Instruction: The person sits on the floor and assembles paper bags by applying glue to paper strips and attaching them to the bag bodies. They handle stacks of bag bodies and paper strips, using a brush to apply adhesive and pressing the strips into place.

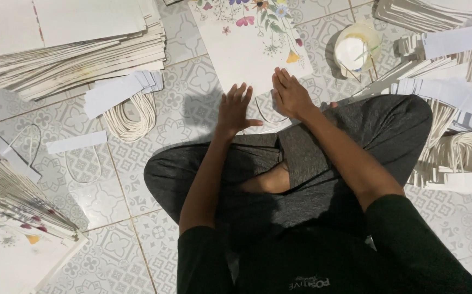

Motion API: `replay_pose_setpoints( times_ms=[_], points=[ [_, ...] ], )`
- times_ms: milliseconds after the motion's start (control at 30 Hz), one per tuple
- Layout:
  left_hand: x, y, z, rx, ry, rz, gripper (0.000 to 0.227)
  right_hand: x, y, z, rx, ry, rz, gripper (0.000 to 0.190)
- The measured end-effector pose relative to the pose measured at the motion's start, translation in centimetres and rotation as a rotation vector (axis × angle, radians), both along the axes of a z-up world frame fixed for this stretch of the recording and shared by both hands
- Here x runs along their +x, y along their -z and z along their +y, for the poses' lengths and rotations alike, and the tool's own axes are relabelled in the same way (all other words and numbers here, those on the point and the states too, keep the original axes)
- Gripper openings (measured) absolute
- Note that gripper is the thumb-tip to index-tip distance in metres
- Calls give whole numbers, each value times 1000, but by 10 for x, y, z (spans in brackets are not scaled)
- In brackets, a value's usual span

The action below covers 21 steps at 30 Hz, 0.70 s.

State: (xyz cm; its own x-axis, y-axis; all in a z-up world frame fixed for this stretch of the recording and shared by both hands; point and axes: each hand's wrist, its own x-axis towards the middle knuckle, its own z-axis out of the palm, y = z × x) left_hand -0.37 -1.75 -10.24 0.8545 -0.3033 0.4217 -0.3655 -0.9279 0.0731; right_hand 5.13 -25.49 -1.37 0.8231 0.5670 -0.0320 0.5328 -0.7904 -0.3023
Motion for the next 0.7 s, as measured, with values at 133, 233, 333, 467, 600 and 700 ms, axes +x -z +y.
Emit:
replay_pose_setpoints(
  times_ms=[133, 233, 333, 467, 600, 700],
  points=[
    [0, -20, 4, -38, 7, 275, 131, -1, -5, 15, -13, -43, -3, 60],
    [-5, -37, 5, -63, 24, 349, 130, -7, -3, 38, 92, -192, -63, 53],
    [-2, -44, -1, -39, 17, 380, 127, -7, -9, 51, 109, -204, 165, 61],
    [-5, -53, -16, 65, -82, 463, 113, -4, -15, 40, -76, -126, 207, 68],
    [-4, -62, -15, 105, -78, 527, 119, 9, -16, 20, -138, 27, 239, 78],
    [-3, -70, -15, 134, -73, 555, 123, 15, -20, -3, -85, 155, 325, 77]
  ],
)
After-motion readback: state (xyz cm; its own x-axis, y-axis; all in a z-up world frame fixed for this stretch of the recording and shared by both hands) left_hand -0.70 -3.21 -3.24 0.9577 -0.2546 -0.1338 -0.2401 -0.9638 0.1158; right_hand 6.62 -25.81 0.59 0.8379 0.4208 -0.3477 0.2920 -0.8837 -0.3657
